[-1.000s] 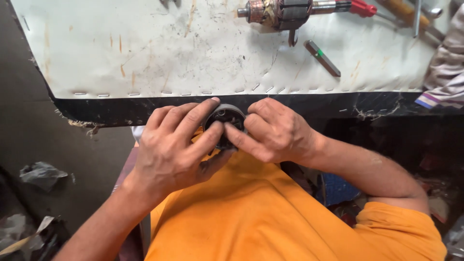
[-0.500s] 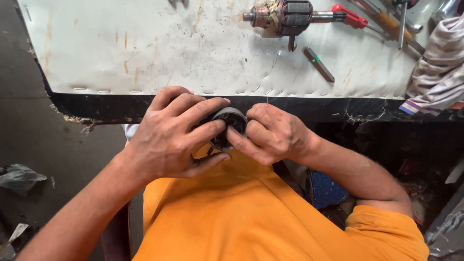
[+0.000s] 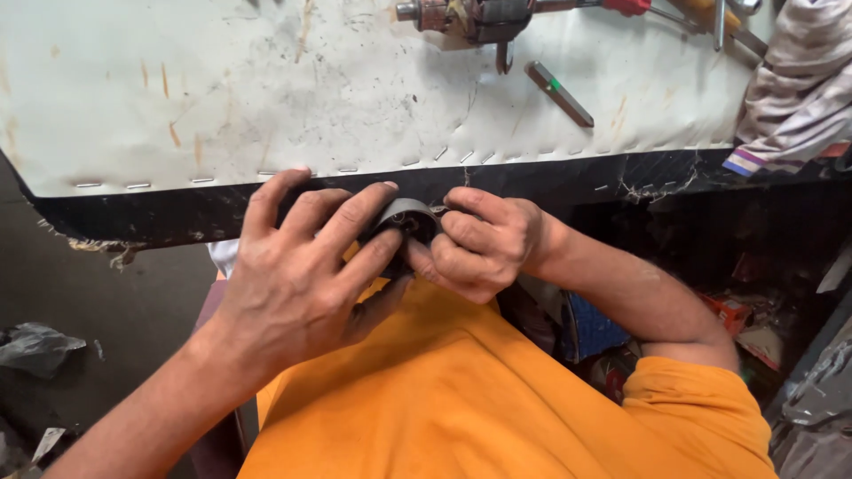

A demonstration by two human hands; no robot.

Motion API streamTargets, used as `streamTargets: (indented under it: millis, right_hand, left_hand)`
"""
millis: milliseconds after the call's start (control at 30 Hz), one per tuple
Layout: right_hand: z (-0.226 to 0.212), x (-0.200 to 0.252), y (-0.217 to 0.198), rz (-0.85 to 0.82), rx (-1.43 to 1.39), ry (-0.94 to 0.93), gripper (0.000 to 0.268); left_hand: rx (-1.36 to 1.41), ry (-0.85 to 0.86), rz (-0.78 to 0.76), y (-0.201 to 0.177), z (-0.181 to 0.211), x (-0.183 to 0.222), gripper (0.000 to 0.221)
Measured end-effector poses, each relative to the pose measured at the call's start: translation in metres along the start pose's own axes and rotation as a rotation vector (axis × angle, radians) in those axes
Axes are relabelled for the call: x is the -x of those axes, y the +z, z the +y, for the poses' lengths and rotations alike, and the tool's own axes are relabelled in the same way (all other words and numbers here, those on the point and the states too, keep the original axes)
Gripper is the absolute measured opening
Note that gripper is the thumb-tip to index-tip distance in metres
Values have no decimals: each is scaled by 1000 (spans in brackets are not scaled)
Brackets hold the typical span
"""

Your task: Repairing a motorcycle starter motor by inspecting and manipulating internal brushes and wiring.

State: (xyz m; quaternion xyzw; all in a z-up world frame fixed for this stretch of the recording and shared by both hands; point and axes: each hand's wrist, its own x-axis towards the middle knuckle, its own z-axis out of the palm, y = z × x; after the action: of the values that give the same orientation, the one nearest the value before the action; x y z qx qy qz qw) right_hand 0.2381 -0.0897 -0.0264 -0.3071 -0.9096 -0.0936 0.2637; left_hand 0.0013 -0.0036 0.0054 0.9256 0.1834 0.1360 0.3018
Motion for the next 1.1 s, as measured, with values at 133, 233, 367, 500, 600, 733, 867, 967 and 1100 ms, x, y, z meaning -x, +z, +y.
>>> streamTargets:
  millis: [133, 233, 367, 500, 600, 733, 867, 967, 1100]
  right_hand:
    - [-1, 4, 2, 33, -22, -1, 13]
    - [-2, 2, 0, 12, -99, 18, 13]
    - [0, -2, -4, -27, -134, 38, 17]
    - [1, -3, -8, -59, -185, 37, 23]
    - [15, -27, -17, -13, -314, 112, 33]
    - [18, -23, -34, -120, -408, 201, 28]
    - [25, -55, -55, -492, -353, 264, 22]
    - [32, -73, -58, -645, -281, 197, 18]
    - [51, -83, -46, -839, -367, 166, 10]
  left_hand:
    - [37, 24, -27, 5, -9, 6, 33]
    - [24, 31, -17, 8, -12, 9, 32]
    - [36, 53, -14, 8, -15, 11, 34]
    - [64, 54, -5, 13, -17, 13, 33]
    - [66, 63, -4, 12, -20, 14, 32]
    - [64, 92, 24, 10, -21, 13, 33]
    - [44, 111, 12, 10, -23, 8, 36]
    - [28, 151, -32, 1, -27, -1, 39]
    - [-39, 249, -173, -8, -39, -22, 43]
